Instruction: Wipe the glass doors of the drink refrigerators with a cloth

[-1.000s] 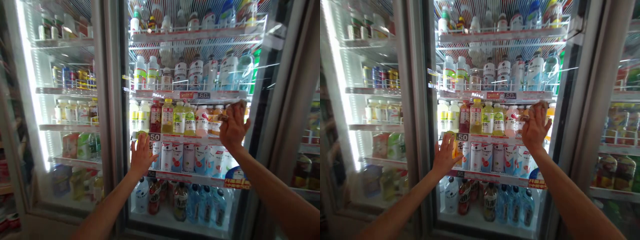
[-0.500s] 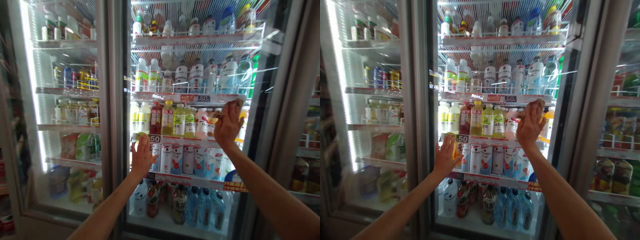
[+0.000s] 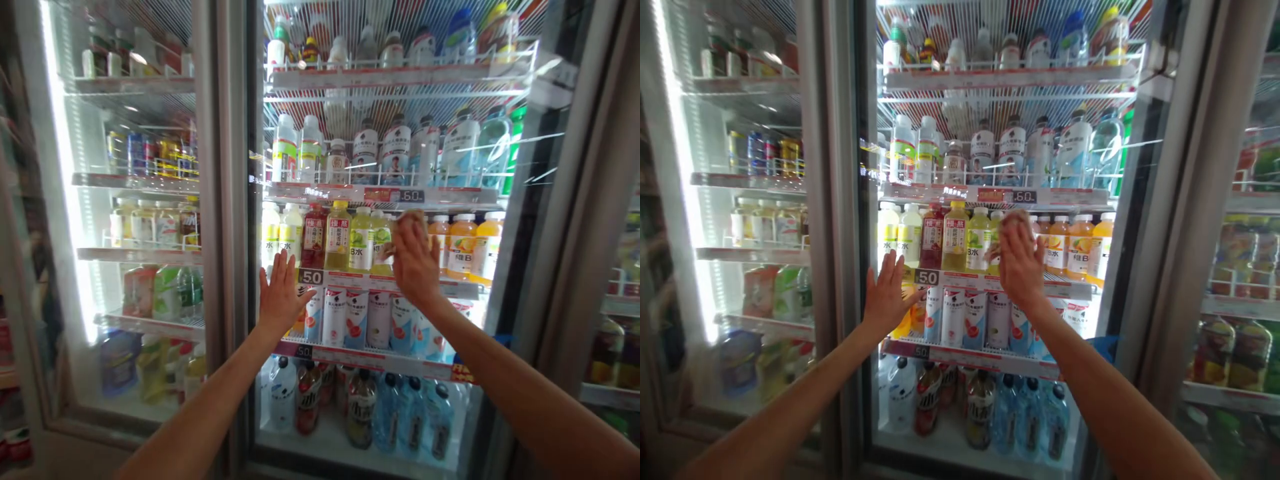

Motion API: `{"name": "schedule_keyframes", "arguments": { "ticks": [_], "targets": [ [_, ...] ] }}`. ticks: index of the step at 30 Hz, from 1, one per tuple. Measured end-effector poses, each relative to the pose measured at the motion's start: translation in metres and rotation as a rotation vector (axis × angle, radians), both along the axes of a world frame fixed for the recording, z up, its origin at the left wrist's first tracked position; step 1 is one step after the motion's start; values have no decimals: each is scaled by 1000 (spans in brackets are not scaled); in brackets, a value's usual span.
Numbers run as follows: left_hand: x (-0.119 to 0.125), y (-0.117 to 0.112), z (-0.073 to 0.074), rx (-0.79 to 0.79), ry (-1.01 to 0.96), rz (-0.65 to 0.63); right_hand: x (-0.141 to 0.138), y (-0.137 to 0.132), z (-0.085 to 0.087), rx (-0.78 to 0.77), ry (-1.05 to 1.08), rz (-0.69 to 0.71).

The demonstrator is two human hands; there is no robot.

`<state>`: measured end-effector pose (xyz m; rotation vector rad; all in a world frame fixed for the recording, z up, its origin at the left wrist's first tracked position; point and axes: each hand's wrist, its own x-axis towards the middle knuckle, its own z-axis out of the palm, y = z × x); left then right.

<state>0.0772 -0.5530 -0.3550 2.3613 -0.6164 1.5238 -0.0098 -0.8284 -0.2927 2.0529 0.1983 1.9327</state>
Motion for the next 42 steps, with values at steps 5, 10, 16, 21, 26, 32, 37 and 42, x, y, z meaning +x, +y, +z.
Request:
{"name": "schedule_keyframes", "arguments": {
  "ticks": [5,10,16,21,26,32,37,42],
  "targets": [
    [-3,2,-1,36,2,9,-6,-5,9,-98,91,23],
    [-5,0,1,37,31,35,-2,-11,31,282,-125,-5],
    [-5,1,0,44,14,34,8,27,5,-326,225,15],
    [-5,3,-1,56,-6,34,17,28,39,159,-32,4],
    [-3,2,-3,44,-37,20,26,53,24,-243,223,41],
    [-1,2,-7,-2,-99,-22,31,58,51,24,79,51],
    [-10,-17,15,-70,-319,-162,41,83,49,37,127,216],
    [-20,-78,58,-3,-407,-291,36,103,28,187,176,529]
  ]
}}
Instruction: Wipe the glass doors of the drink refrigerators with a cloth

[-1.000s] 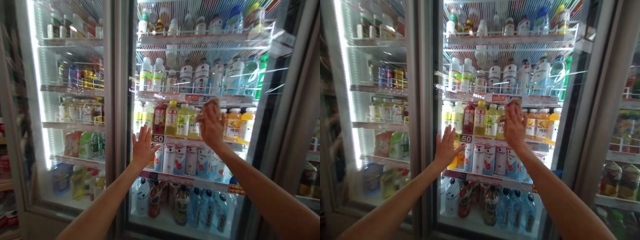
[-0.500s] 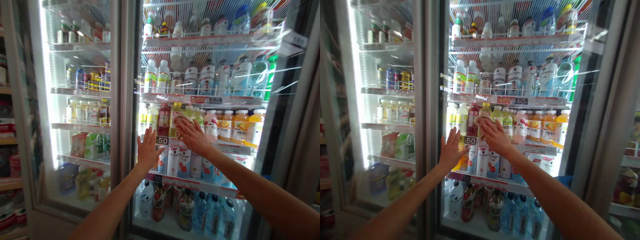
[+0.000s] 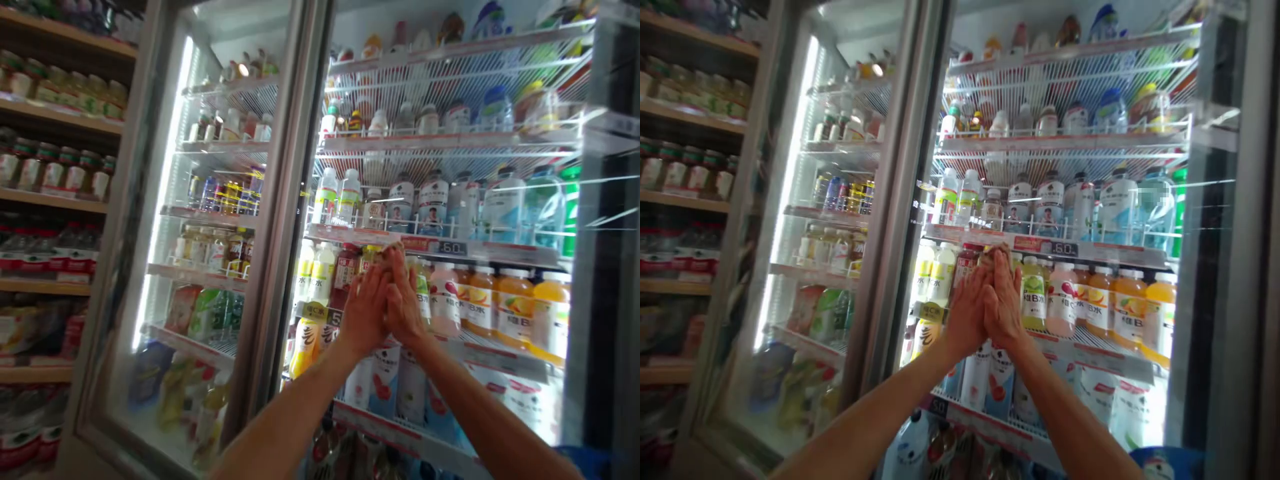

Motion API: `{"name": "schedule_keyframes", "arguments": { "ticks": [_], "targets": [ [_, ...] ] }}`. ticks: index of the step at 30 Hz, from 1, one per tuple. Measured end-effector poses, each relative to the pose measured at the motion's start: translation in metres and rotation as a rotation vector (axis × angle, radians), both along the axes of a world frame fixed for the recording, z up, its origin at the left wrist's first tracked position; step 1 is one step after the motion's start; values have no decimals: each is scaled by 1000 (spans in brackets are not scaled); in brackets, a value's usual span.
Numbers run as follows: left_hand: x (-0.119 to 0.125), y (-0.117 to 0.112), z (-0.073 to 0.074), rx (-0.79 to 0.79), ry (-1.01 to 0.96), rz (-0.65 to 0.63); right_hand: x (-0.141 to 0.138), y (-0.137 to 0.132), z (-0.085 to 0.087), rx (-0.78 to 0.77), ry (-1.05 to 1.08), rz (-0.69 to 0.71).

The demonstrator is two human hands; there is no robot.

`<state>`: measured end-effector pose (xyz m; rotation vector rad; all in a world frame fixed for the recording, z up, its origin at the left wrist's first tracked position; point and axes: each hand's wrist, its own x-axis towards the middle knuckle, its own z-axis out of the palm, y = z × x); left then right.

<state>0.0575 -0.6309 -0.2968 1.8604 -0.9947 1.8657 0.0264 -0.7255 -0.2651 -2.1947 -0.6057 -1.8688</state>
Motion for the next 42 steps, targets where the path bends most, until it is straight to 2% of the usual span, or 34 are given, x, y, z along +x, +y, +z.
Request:
{"name": "schedule_keyframes", "arguments": {
  "ticks": [2,4,6,9,11,13,14,15,18,20,21,23,25,27,28,29,32,33,34,35,36,39,40,41,42],
  "targets": [
    [2,-22,10,-23,-4,23,-7,-8,3,3,26,114],
    [8,-30,15,-39,-30,34,-16,-29,12,-60,-4,134],
    [19,-20,21,-9,-77,21,-25,-62,27,-111,-101,6],
    [44,24,39,-18,-56,14,-40,-116,50,-26,-253,-307],
    [57,51,55,-210,60,50,-48,-143,60,73,-290,-456],
    [58,56,62,-405,148,89,-51,-157,63,71,-295,-549],
    [53,49,60,-423,149,93,-51,-160,63,34,-294,-587],
    [46,36,54,-365,117,84,-50,-162,63,-7,-291,-619],
    [22,-9,20,80,-89,11,-48,-164,60,-72,-312,-651],
    [18,-17,3,236,-147,-10,-47,-168,58,-102,-336,-630],
    [21,-11,-1,234,-139,-7,-47,-170,58,-122,-352,-617],
    [36,16,3,65,-64,21,-47,-174,58,-152,-384,-604],
    [52,44,14,-266,57,67,-46,-176,58,-160,-408,-608],
    [59,56,20,-525,140,96,-45,-176,57,-158,-425,-613],
    [58,53,18,-552,141,97,-44,-175,57,-154,-431,-612],
    [54,46,14,-487,105,86,-44,-175,57,-152,-432,-608],
    [38,19,-1,23,-141,17,-45,-176,57,-148,-406,-584],
    [36,16,-1,155,-199,0,-45,-177,57,-148,-396,-575],
    [36,18,1,209,-215,-8,-46,-177,58,-145,-391,-569],
    [38,23,8,173,-188,-2,-46,-178,58,-143,-391,-564],
    [43,32,18,54,-124,16,-47,-178,58,-145,-396,-563],
    [58,54,49,-452,94,90,-46,-178,58,-160,-424,-566],
    [60,55,55,-558,133,107,-46,-178,57,-166,-425,-570],
    [61,52,58,-587,140,114,-45,-178,57,-168,-424,-574],
    [60,47,57,-534,112,110,-44,-179,56,-168,-418,-579]
  ]
}}
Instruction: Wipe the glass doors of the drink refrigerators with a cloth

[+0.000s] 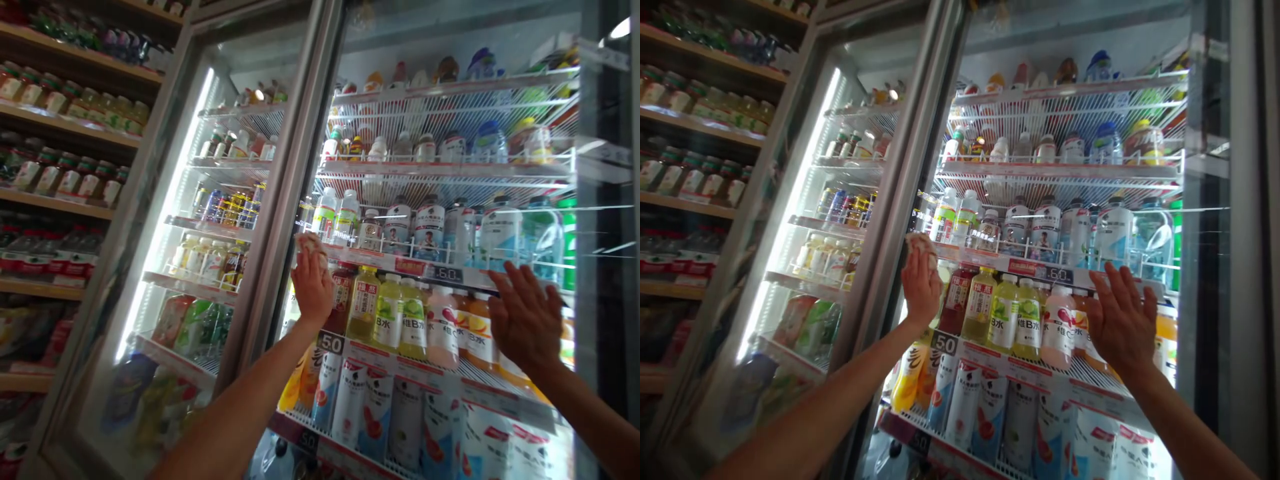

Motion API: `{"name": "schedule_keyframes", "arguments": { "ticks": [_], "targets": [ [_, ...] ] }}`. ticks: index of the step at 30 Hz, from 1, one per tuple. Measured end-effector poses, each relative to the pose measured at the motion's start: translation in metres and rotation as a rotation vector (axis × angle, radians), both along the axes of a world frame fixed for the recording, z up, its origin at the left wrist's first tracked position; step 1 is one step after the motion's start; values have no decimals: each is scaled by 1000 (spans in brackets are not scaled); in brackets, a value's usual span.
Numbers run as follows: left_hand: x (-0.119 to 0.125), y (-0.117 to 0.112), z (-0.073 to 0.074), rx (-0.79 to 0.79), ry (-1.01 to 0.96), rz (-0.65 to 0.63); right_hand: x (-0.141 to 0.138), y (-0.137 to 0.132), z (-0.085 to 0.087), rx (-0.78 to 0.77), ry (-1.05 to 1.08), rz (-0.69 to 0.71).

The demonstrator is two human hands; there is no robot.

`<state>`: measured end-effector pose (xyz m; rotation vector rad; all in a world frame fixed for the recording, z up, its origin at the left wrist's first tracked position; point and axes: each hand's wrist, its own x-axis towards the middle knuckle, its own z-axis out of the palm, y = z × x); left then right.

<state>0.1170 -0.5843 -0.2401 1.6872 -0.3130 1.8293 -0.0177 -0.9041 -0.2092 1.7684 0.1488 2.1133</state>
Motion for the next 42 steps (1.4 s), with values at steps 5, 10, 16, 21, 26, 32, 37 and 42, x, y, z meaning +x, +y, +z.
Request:
{"name": "schedule_keyframes", "arguments": {
  "ticks": [5,10,16,21,26,32,37,42],
  "targets": [
    [-8,-15,-5,739,-269,-47,-1,-3,1,-34,1,-1],
    [3,17,64,246,3,-31,-30,-2,26,183,-6,-63],
    [-15,-39,79,374,-115,-91,-37,-22,53,394,-17,-129],
    [-16,-35,84,623,-222,-113,-29,-40,51,340,-25,-144],
    [-8,-23,120,99,-18,-100,-31,-37,50,329,-47,-128],
    [-16,-44,117,575,-186,-101,-31,-37,51,331,-49,-134],
    [1,-14,154,60,-75,-95,-29,-38,51,345,-56,-141],
    [-26,-72,148,370,-146,-110,-28,-40,51,332,-69,-117]
  ]
}}
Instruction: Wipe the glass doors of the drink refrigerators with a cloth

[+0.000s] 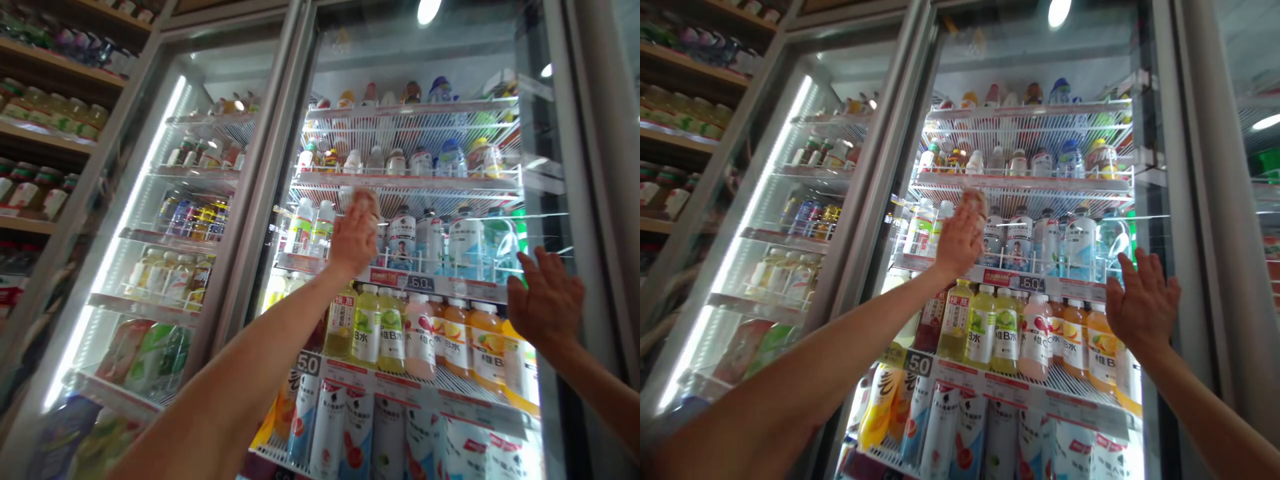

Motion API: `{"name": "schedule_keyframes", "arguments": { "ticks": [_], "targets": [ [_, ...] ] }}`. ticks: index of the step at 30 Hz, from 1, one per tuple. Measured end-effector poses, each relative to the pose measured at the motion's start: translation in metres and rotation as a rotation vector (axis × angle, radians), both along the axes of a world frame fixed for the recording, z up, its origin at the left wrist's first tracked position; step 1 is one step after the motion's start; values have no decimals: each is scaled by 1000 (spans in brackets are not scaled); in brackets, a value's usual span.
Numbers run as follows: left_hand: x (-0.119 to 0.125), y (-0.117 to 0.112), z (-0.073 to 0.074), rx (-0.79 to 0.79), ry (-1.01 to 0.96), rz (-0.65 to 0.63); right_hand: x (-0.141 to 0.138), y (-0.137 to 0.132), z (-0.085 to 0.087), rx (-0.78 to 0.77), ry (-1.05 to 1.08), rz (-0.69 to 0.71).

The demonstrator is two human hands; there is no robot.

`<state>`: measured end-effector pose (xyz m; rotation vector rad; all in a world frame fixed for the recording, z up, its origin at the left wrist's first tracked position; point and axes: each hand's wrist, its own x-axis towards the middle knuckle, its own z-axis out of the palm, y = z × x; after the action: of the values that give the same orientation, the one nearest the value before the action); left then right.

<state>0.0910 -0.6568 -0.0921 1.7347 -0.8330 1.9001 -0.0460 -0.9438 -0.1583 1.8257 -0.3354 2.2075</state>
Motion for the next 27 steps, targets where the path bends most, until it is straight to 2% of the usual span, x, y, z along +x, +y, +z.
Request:
{"name": "schedule_keyframes", "arguments": {
  "ticks": [2,4,5,7,9,10,12,14,16,17,19,22,23,25,27],
  "targets": [
    [-9,-12,-7,223,-61,15,0,-3,0,-37,-13,11],
    [-8,-3,-6,250,-41,33,1,-7,0,-68,-29,18],
    [-4,7,-2,182,-2,41,2,-8,0,-74,-34,19],
    [5,26,7,-52,97,49,2,-8,0,-71,-33,21],
    [11,32,12,-249,156,39,2,-7,0,-60,-32,23],
    [11,28,12,-273,153,29,2,-6,0,-55,-33,24],
    [6,14,4,-148,81,8,2,-5,0,-58,-34,23],
    [0,4,-6,105,-40,5,1,-5,1,-71,-31,24],
    [1,10,-13,310,-129,19,1,-6,1,-82,-29,26],
    [4,20,-14,360,-151,24,1,-6,1,-84,-32,27],
    [14,43,-16,327,-153,24,2,-7,1,-83,-42,28],
    [21,66,-19,113,-134,-4,3,-8,1,-84,-52,30],
    [17,66,-20,89,-137,-19,3,-8,1,-84,-52,30],
    [3,59,-21,152,-140,-63,3,-8,0,-82,-50,29],
    [-17,49,-14,218,-69,-116,3,-8,0,-74,-44,29]
  ]
}}
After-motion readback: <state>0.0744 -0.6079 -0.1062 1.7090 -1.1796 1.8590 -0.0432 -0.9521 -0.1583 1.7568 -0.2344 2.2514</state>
